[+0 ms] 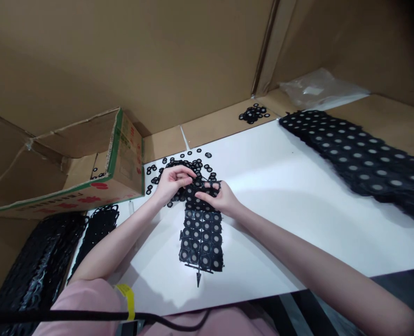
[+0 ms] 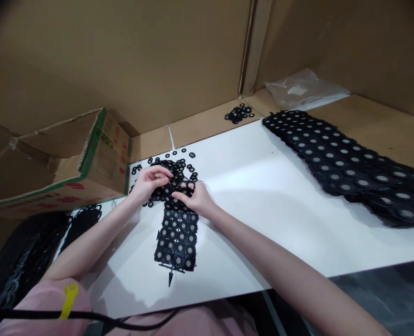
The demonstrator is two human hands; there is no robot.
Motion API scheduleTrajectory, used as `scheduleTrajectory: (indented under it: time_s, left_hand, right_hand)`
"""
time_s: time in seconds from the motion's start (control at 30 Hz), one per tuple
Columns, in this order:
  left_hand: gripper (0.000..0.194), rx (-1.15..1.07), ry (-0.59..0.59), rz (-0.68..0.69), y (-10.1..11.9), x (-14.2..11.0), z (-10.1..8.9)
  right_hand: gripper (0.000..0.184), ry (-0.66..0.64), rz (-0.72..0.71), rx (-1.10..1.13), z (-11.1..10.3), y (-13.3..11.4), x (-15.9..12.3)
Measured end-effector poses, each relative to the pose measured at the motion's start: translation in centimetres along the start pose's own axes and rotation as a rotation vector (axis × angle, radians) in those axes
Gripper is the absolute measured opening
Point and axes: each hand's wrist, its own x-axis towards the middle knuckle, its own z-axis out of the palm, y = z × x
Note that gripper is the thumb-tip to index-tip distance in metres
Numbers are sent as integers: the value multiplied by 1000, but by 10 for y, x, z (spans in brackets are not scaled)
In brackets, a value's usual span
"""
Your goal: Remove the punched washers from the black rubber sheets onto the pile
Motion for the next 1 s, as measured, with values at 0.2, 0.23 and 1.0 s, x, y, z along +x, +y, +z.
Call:
scheduleTrajectory:
  time_s: [0.2,0.23,1.0]
  left_hand:
    - [17,18,60,50,11,7,-5]
    - [18,51,25,65,14,7,-6]
    - [12,659,153,334,17,21,-27]
  right_hand:
    - [35,-4,14,1,1,0,-2]
    - [35,-5,11,3,1,0,-2]
    - [33,-56,-20,61,-3,-2,-3]
